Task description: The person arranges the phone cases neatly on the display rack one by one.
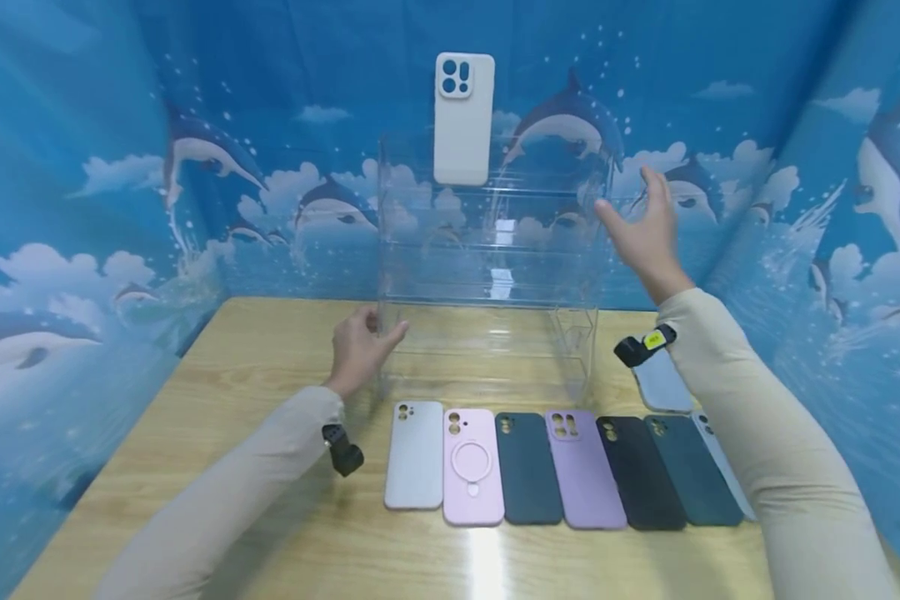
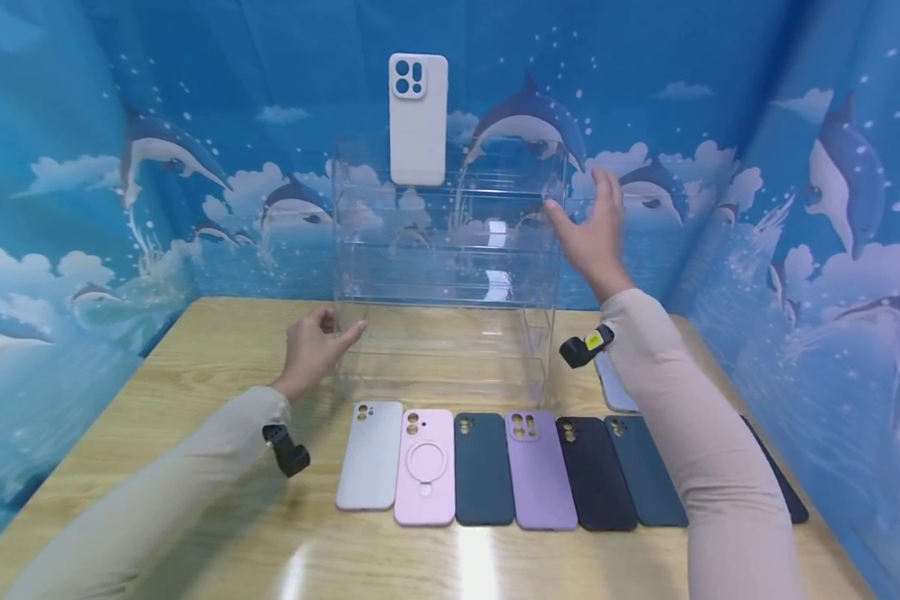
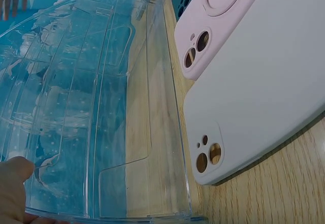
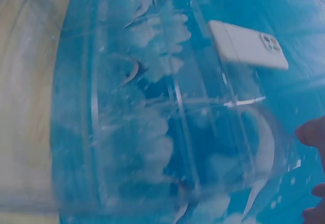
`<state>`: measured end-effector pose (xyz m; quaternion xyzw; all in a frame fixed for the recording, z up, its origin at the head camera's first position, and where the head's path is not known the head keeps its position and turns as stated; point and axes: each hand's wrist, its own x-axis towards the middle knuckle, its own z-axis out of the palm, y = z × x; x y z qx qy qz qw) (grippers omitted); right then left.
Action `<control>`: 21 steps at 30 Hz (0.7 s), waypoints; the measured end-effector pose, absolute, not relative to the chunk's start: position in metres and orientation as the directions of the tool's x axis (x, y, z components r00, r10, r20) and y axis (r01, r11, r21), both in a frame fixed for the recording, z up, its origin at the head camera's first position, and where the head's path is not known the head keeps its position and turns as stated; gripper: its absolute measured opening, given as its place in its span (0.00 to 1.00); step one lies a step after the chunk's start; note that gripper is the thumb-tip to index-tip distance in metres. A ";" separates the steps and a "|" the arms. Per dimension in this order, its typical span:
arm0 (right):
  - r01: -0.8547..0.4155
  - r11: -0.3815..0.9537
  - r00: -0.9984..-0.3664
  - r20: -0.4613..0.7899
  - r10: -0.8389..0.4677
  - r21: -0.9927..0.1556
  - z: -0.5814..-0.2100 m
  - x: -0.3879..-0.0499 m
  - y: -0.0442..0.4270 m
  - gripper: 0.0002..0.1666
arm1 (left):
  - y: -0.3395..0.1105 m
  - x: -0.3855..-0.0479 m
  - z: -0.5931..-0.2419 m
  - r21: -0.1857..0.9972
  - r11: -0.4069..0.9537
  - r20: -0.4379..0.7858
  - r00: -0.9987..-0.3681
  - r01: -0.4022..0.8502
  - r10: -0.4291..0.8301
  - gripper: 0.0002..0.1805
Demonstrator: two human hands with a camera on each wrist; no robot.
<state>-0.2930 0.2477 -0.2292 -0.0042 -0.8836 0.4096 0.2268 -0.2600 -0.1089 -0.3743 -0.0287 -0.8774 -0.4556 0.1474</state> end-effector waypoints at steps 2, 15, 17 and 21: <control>-0.157 0.663 -0.902 0.380 0.206 -0.732 -0.237 -0.285 0.261 0.47 | -0.109 -0.260 -0.374 0.789 0.586 0.287 -0.954 0.186 -0.083 0.22; 0.013 0.657 -0.942 0.211 0.261 -0.754 -0.307 -0.248 0.334 0.54 | -0.109 -0.261 -0.374 0.790 0.583 0.288 -0.954 0.190 -0.079 0.23; 0.046 0.657 -0.944 0.183 0.275 -0.752 -0.321 -0.245 0.341 0.55 | -0.109 -0.261 -0.374 0.791 0.582 0.290 -0.954 0.192 -0.080 0.23; 0.087 0.676 -0.945 0.153 0.288 -0.731 -0.353 -0.239 0.353 0.54 | -0.109 -0.261 -0.374 0.791 0.582 0.290 -0.954 0.190 -0.083 0.23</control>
